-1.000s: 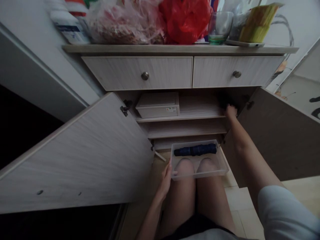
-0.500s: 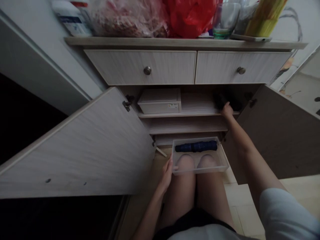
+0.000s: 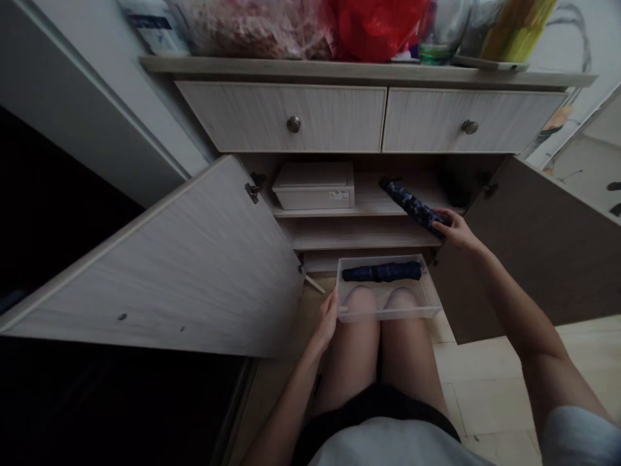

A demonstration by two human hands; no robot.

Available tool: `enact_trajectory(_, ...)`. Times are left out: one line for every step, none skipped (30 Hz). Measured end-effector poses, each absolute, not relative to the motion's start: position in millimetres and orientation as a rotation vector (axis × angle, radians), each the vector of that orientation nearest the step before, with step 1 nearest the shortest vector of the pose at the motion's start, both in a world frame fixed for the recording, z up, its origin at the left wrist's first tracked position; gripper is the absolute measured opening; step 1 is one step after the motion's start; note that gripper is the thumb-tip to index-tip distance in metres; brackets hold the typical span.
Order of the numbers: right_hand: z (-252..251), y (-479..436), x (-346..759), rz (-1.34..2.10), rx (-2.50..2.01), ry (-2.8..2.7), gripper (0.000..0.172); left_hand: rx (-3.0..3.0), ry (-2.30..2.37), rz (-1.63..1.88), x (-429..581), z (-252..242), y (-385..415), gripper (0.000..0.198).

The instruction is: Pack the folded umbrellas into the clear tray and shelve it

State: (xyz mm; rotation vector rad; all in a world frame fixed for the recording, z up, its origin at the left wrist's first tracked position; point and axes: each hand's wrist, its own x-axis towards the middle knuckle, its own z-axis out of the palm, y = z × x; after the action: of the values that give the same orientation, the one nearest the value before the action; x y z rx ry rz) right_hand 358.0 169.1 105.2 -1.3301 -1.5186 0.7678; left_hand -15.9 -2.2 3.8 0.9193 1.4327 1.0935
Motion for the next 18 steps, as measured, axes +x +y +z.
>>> enact_trajectory(105.7, 154.8, 356.5, 0.775, -1.275, -1.572, 0.052, 0.917, 1.428, 1.093, -15.9, 4.3, -2.7, 0.06)
enact_trajectory(106.2, 141.0, 354.8, 0.776, -1.237, -1.624, 0.052, 0.911, 1.428, 1.094, -16.0, 4.8, -3.2, 0.059)
enact_trajectory(106.5, 128.0, 352.8, 0.779, -1.213, -1.675, 0.053, 0.907, 1.43, 1.094, -16.1, 5.2, -3.8, 0.059)
enact_trajectory(106.5, 116.1, 350.7, 0.788, -1.197, -1.723, 0.053, 0.904, 1.433, 1.092, -16.2, 5.6, -4.3, 0.059)
enact_trajectory(106.1, 105.3, 348.7, 0.805, -1.182, -1.774, 0.052, 0.9, 1.438, 1.088, -16.3, 5.8, -4.6, 0.06)
enact_trajectory(105.2, 95.6, 346.6, 0.827, -1.162, -1.83, 0.051, 0.9, 1.44, 1.086, -16.4, 5.9, -4.9, 0.061)
enact_trajectory(103.8, 87.2, 344.5, 0.849, -1.14, -1.891, 0.049, 0.905, 1.436, 1.088, -16.4, 5.8, -5.0, 0.062)
enact_trajectory(101.8, 79.9, 342.5, 0.867, -1.116, -1.959, 0.047, 0.909, 1.431, 1.091, -16.3, 5.6, -5.0, 0.062)
enact_trajectory(99.3, 73.7, 340.3, 0.878, -1.091, -2.031, 0.044, 0.911, 1.425, 1.097, -16.2, 5.3, -4.9, 0.063)
enact_trajectory(96.4, 68.7, 338.0, 0.883, -1.068, -2.105, 0.041, 0.909, 1.422, 1.106, -16.0, 4.9, -4.7, 0.063)
enact_trajectory(93.1, 64.7, 335.5, 0.883, -1.046, -2.178, 0.039, 0.907, 1.42, 1.116, -15.7, 4.6, -4.5, 0.062)
enact_trajectory(89.6, 61.8, 332.8, 0.875, -1.029, -2.245, 0.038, 0.906, 1.42, 1.126, -15.3, 4.4, -4.3, 0.062)
enact_trajectory(85.8, 59.8, 329.8, 0.862, -1.017, -2.306, 0.038, 0.906, 1.424, 1.135, -14.9, 4.3, -4.1, 0.061)
enact_trajectory(81.9, 58.7, 326.8, 0.842, -1.01, -2.36, 0.04, 0.908, 1.43, 1.142, -14.5, 4.3, -4.1, 0.061)
enact_trajectory(77.9, 58.4, 323.7, 0.818, -1.007, -2.406, 0.041, 0.91, 1.436, 1.144, -14.2, 4.6, -4.2, 0.061)
enact_trajectory(74.0, 58.8, 320.7, 0.792, -1.005, -2.445, 0.043, 0.913, 1.44, 1.14, -14.0, 5.0, -4.4, 0.062)
enact_trajectory(70.3, 59.7, 317.9, 0.765, -1.004, -2.475, 0.044, 0.915, 1.44, 1.134, -13.9, 5.6, -4.7, 0.062)
enact_trajectory(67.0, 60.9, 315.4, 0.739, -1.005, -2.496, 0.045, 0.918, 1.437, 1.13, -13.9, 6.3, -5.1, 0.062)
